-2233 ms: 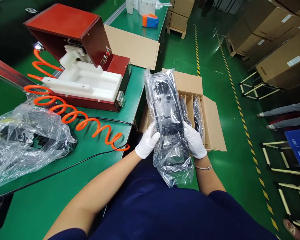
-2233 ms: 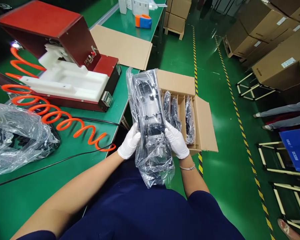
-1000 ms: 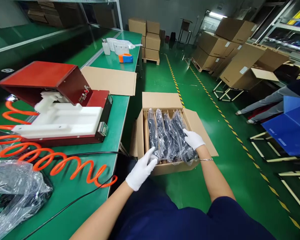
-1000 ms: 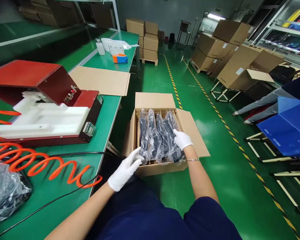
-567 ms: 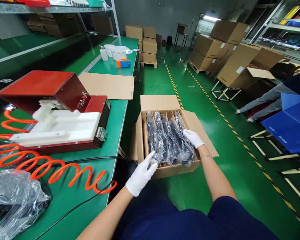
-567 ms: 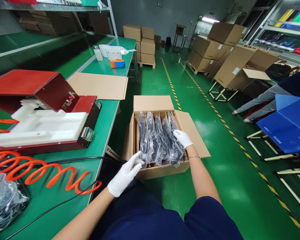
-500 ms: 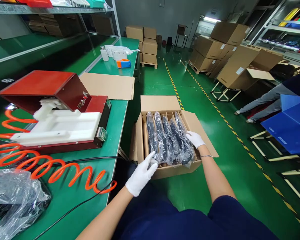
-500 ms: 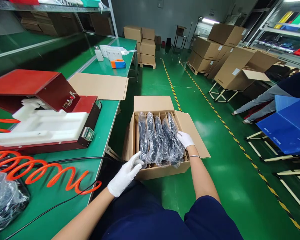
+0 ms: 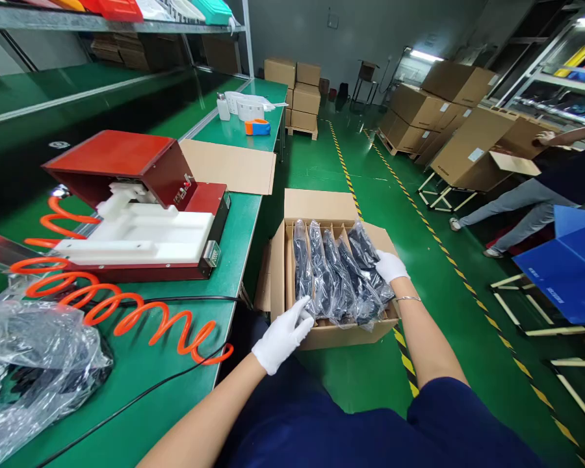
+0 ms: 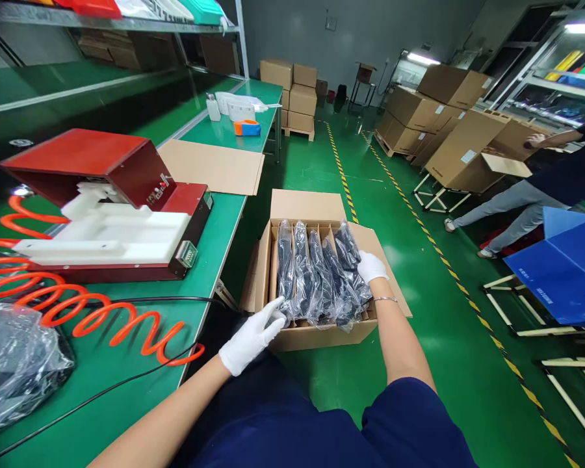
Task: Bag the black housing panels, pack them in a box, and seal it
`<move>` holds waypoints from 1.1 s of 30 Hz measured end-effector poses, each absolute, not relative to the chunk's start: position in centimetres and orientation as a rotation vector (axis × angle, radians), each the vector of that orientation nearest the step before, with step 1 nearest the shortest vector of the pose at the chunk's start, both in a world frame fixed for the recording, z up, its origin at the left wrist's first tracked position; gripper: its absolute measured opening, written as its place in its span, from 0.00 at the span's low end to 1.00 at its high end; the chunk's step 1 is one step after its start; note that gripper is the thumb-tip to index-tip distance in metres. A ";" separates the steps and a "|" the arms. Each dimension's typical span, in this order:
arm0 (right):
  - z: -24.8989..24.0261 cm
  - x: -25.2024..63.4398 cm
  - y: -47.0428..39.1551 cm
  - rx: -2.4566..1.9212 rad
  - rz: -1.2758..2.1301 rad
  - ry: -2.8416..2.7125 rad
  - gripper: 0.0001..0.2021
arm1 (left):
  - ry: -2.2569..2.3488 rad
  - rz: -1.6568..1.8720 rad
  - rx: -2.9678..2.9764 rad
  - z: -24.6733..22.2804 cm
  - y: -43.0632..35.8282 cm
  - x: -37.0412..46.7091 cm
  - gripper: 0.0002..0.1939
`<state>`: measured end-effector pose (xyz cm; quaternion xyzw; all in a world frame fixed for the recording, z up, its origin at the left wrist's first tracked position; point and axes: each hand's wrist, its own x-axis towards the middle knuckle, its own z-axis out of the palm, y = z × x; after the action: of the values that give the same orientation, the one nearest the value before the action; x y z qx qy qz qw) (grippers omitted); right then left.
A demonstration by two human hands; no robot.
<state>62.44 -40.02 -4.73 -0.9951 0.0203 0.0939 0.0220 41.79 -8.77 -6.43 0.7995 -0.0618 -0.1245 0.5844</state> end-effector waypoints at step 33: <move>-4.0 47.0 -26.1 -1.828 -0.151 -0.479 0.21 | -0.114 0.529 1.598 -5.3 -7.4 41.3 0.34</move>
<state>47.02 -26.14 -4.04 -0.7832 -0.2051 -0.0645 0.5834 41.26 -7.44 -5.28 0.7075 -0.0503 0.2342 0.6649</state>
